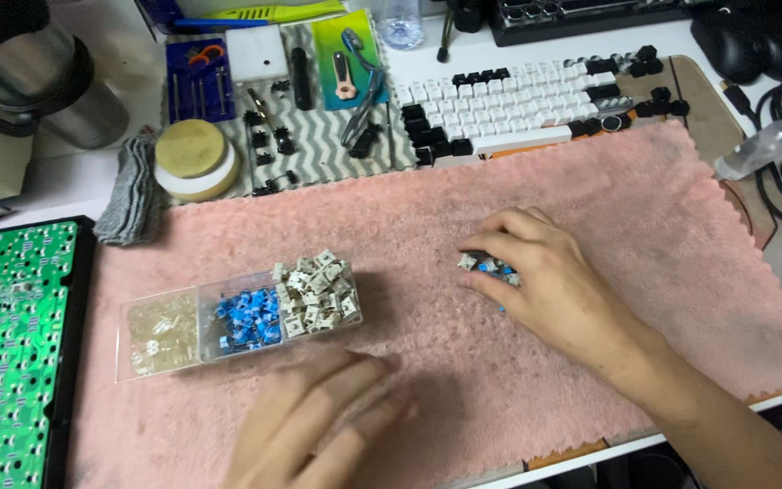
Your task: The person uses a small metal tool to apply lubricant to the internal components of individual mechanical keyboard switches. They pick up switches from a container, apply the lubricant, and place them on a pink mat.
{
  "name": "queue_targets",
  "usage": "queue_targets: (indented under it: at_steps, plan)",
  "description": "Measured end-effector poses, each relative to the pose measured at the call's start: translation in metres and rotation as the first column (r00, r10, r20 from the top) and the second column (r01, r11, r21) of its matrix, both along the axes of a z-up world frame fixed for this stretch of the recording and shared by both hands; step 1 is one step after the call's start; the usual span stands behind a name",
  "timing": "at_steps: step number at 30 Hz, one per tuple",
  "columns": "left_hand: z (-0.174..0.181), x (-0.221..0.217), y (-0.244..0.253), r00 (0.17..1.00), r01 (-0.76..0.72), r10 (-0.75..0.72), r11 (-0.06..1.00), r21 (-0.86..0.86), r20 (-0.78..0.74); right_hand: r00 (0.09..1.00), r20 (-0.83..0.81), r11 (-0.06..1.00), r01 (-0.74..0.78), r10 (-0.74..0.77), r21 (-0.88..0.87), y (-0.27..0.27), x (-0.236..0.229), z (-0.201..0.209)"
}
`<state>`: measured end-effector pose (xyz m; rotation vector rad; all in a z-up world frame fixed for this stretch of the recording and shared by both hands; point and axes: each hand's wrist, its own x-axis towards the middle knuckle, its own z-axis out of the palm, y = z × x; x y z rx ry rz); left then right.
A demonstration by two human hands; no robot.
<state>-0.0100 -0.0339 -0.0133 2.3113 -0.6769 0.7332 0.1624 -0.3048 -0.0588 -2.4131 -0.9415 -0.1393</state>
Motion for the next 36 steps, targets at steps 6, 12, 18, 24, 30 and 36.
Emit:
queue_targets:
  at_steps: [6, 12, 18, 24, 30, 36]
  plan:
    - [-0.022, 0.008, -0.034, 0.984, 0.054, -0.100, 0.956, -0.288, -0.145, 0.999, 0.011, 0.998, -0.053, 0.053, 0.023, 0.005, -0.015, 0.019]
    - [-0.042, 0.006, -0.031, 0.946, -0.081, -0.030, 0.941, -0.328, -0.322, 0.966, -0.134, 0.975, -0.216, 0.220, 0.047, 0.004, -0.058, 0.019]
    - [-0.041, 0.002, -0.033, 0.911, -0.128, -0.053, 0.906, -0.403, -0.408, 0.968, -0.226, 0.977, -0.059, 0.106, 0.206, 0.001, -0.081, 0.025]
    - [-0.030, -0.004, -0.044, 0.821, -0.159, -0.328, 0.655, -0.739, -0.467, 0.699, -0.715, 0.877, 0.343, 0.000, 0.336, 0.002, -0.114, 0.032]
    - [-0.034, -0.004, -0.041, 0.706, -0.371, -0.320, 0.593, -0.714, -0.633, 0.539, -0.841, 0.808, 0.478, 0.040, 0.345, 0.012, -0.113, 0.015]
    - [-0.050, -0.004, -0.041, 0.662, -0.518, -0.460, 0.290, -0.805, -0.592, 0.497, -0.866, 0.753, 0.592, -0.060, 0.287, 0.027, -0.117, 0.029]
